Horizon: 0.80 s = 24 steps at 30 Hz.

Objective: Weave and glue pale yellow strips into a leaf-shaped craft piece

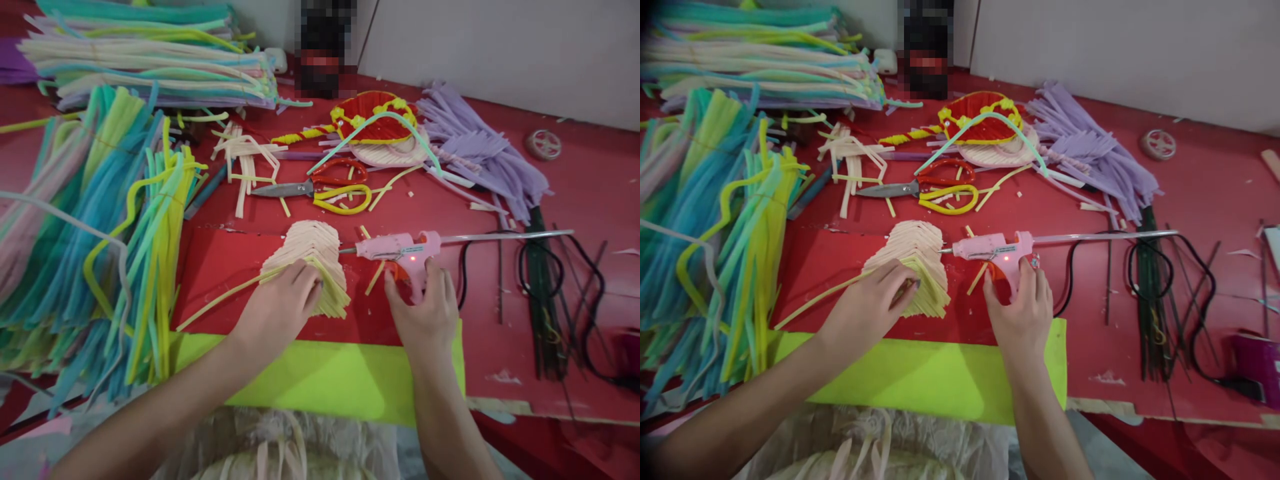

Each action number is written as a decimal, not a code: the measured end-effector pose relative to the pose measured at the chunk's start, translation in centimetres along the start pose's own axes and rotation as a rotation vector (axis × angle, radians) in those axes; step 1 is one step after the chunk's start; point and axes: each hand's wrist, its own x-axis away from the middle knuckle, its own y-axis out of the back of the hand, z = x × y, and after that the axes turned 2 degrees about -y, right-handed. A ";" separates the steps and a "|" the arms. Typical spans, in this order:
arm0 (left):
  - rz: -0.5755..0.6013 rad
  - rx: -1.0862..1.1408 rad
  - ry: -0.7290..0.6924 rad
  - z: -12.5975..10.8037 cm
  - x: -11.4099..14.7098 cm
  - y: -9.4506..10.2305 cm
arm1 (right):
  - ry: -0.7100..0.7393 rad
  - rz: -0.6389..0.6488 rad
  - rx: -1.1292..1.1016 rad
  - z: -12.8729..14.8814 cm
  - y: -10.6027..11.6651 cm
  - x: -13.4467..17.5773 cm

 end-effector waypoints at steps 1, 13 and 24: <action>-0.043 -0.116 -0.119 0.1 0.2 0.0 | -0.019 -0.008 -0.003 -0.2 0.0 -0.1; -0.119 -0.432 -0.638 0.3 -2.7 0.2 | -0.004 -0.074 -0.021 -1.3 -0.2 -0.3; -0.143 0.648 -0.315 3.5 -4.5 -1.4 | 0.055 -0.066 -0.003 -1.0 0.2 0.2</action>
